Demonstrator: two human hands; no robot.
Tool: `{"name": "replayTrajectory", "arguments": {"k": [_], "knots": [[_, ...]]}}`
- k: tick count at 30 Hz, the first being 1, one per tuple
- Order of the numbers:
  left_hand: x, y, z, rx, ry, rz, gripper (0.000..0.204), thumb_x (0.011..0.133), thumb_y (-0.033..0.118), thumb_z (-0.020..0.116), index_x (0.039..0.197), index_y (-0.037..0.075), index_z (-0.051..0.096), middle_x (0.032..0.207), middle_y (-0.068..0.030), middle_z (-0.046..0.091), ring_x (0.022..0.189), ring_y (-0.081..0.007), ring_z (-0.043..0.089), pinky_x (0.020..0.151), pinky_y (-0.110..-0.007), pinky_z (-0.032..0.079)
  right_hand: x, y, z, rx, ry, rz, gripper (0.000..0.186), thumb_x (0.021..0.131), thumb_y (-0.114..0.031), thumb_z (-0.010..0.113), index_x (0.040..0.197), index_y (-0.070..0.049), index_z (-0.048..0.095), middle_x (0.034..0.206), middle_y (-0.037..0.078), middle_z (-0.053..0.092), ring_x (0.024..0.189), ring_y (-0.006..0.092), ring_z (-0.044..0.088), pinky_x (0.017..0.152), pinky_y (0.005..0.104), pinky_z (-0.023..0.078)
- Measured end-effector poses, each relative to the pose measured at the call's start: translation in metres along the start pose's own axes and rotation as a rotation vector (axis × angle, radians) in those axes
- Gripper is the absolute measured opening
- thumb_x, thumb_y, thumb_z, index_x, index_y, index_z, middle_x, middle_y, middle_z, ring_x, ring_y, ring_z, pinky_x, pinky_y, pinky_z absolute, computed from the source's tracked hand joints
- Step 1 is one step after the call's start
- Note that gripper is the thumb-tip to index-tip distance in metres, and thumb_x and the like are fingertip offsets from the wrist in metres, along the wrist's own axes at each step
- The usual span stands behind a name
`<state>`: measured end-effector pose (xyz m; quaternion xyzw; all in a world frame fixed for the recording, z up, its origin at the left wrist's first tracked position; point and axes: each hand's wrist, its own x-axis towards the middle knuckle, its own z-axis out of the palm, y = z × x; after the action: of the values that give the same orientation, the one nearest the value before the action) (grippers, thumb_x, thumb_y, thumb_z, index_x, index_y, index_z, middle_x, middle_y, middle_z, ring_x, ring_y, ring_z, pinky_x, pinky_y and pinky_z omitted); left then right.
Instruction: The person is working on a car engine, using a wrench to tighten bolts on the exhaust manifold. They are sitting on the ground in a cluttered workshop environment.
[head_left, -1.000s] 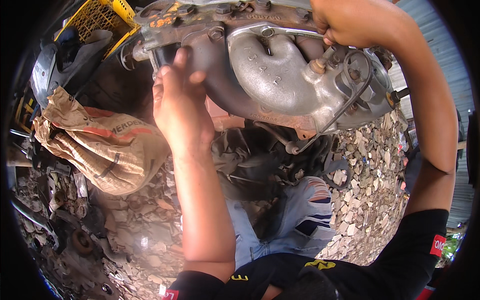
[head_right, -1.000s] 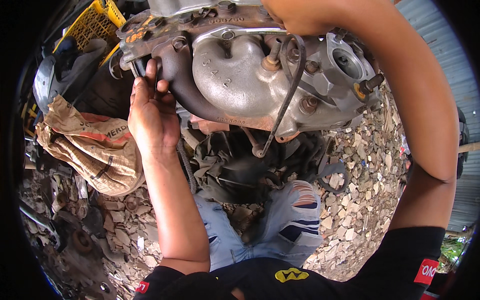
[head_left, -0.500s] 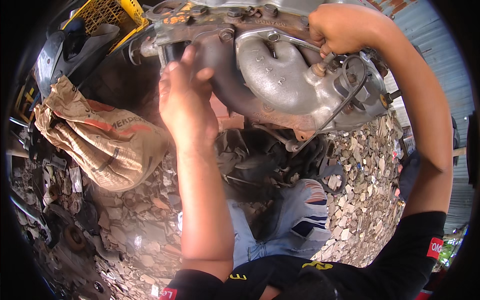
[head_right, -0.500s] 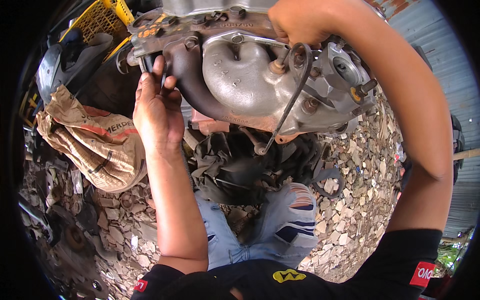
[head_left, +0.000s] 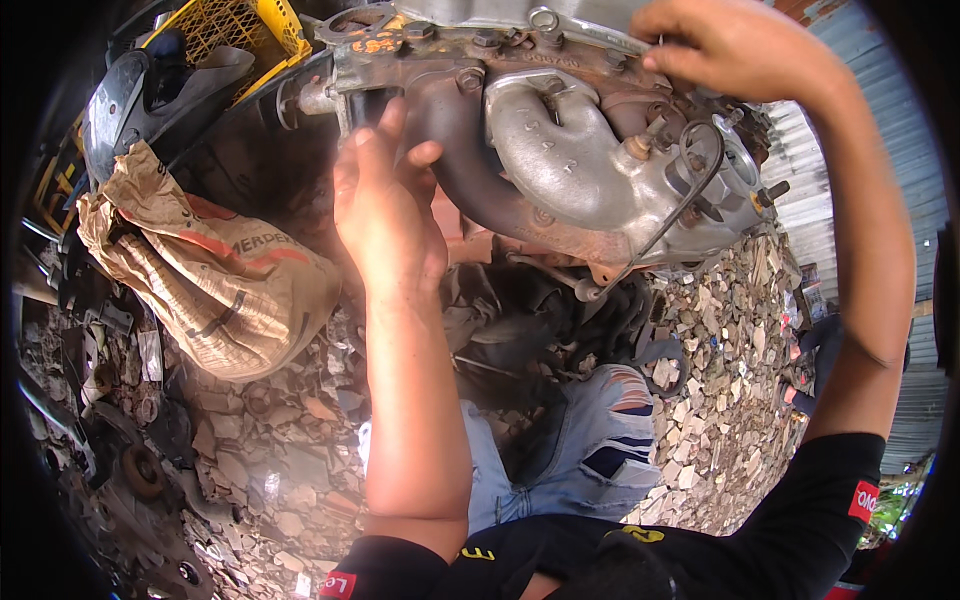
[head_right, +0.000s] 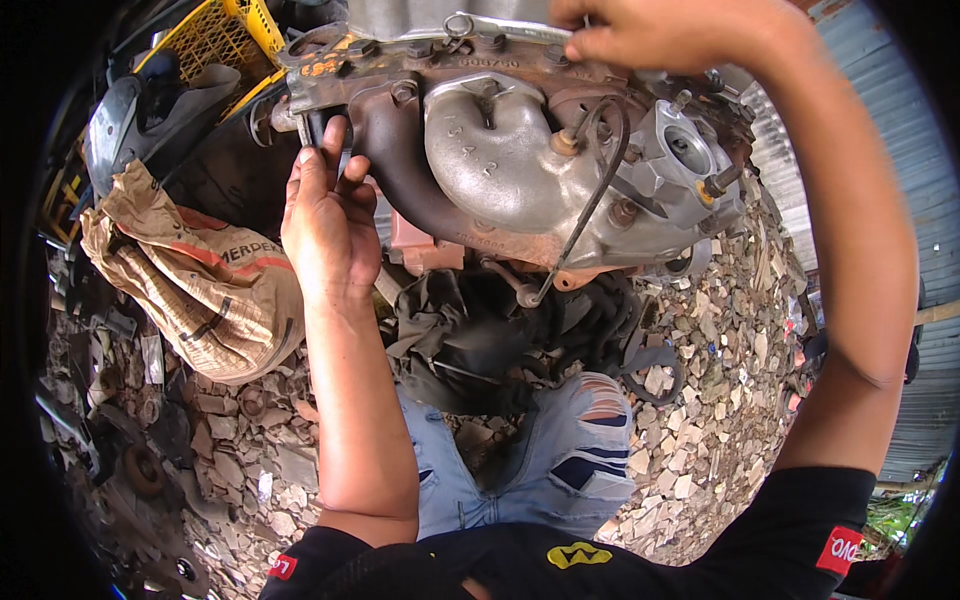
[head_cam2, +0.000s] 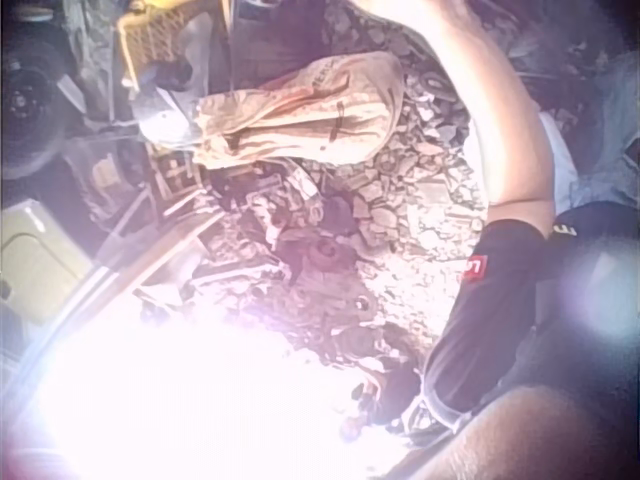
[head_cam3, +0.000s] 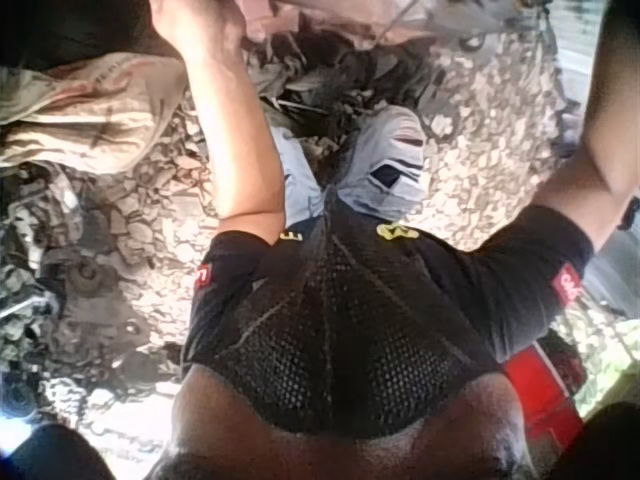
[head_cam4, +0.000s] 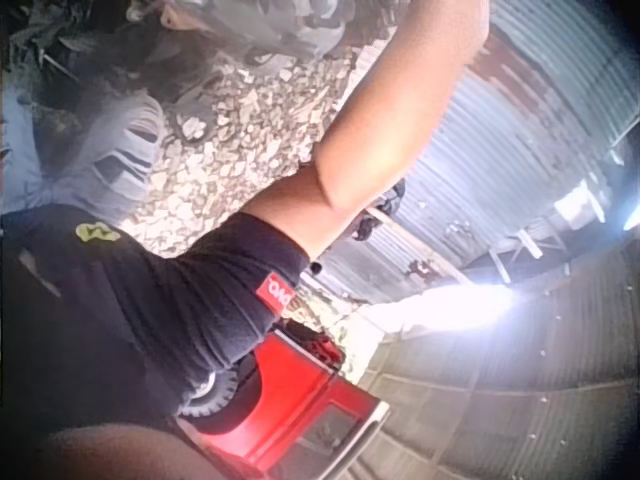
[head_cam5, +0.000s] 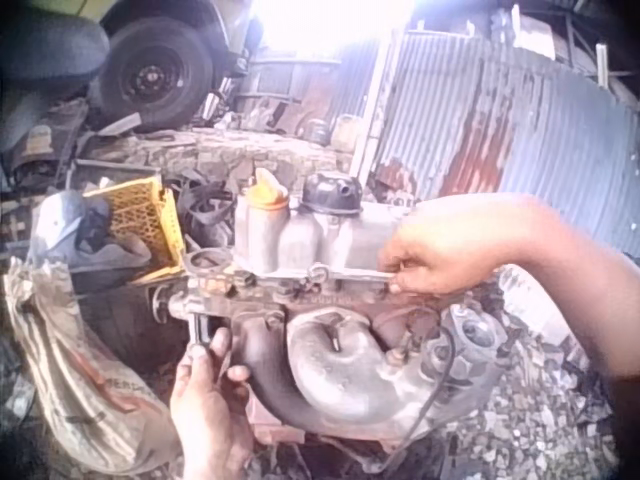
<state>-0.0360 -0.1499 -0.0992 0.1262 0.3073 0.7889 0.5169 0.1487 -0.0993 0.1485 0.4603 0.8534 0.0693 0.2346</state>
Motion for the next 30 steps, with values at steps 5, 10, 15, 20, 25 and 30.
{"name": "replayTrajectory", "arguments": {"k": [5, 10, 15, 20, 25, 30], "knots": [[0.001, -0.002, 0.000, 0.013, -0.016, -0.002, 0.024, 0.111, 0.024, 0.050, 0.128, 0.007, 0.050, 0.128, -0.0116, 0.071, 0.080, -0.0136, 0.071, 0.063, -0.025, 0.053, -0.007, -0.017, -0.020, -0.011, 0.077, -0.047, 0.021, 0.090, -0.019, 0.064, 0.097, -0.003, 0.076, 0.075, 0.017, 0.071, 0.069, 0.0332, 0.070, 0.065, 0.0413, 0.054], [0.000, -0.003, 0.002, 0.013, -0.009, -0.009, 0.025, 0.111, 0.024, 0.049, 0.129, 0.007, 0.051, 0.127, -0.0105, 0.072, 0.080, -0.0129, 0.071, 0.063, -0.025, 0.053, 0.000, -0.038, -0.031, -0.041, 0.069, -0.111, 0.020, 0.088, -0.016, 0.063, 0.092, -0.001, 0.077, 0.073, 0.018, 0.071, 0.068, 0.0333, 0.070, 0.066, 0.0418, 0.055], [0.001, -0.003, 0.002, 0.021, -0.014, -0.006, 0.025, 0.112, 0.024, 0.048, 0.129, 0.007, 0.050, 0.127, -0.0101, 0.072, 0.080, -0.0124, 0.071, 0.063, -0.024, 0.053, 0.009, -0.052, -0.027, -0.158, 0.064, -0.036, 0.021, 0.088, -0.015, 0.061, 0.089, 0.000, 0.076, 0.073, 0.019, 0.070, 0.069, 0.0338, 0.070, 0.068, 0.0424, 0.056], [0.002, -0.004, 0.004, 0.035, -0.012, -0.018, 0.023, 0.112, 0.024, 0.048, 0.128, 0.008, 0.049, 0.127, -0.0104, 0.072, 0.079, -0.0120, 0.070, 0.064, -0.024, 0.052, 0.009, -0.065, -0.032, -0.158, 0.061, -0.002, 0.021, 0.088, -0.015, 0.061, 0.087, 0.000, 0.076, 0.075, 0.020, 0.071, 0.070, 0.0340, 0.071, 0.070, 0.0425, 0.057], [0.004, -0.005, 0.004, 0.048, -0.006, -0.018, 0.020, 0.111, 0.023, 0.048, 0.126, 0.010, 0.049, 0.128, -0.0108, 0.072, 0.079, -0.0121, 0.070, 0.064, -0.023, 0.051, 0.011, -0.060, -0.033, -0.170, 0.045, 0.011, 0.021, 0.088, -0.015, 0.063, 0.094, -0.001, 0.077, 0.080, 0.019, 0.073, 0.075, 0.0340, 0.071, 0.073, 0.0435, 0.057], [0.005, -0.006, 0.004, 0.058, -0.001, -0.008, 0.017, 0.111, 0.022, 0.048, 0.124, 0.011, 0.049, 0.126, -0.0111, 0.073, 0.079, -0.0126, 0.070, 0.064, -0.023, 0.051, 0.020, -0.038, -0.024, -0.125, 0.069, -0.064, 0.024, 0.088, -0.016, 0.065, 0.103, -0.002, 0.077, 0.083, 0.019, 0.074, 0.078, 0.0337, 0.071, 0.073, 0.0436, 0.056]]}}
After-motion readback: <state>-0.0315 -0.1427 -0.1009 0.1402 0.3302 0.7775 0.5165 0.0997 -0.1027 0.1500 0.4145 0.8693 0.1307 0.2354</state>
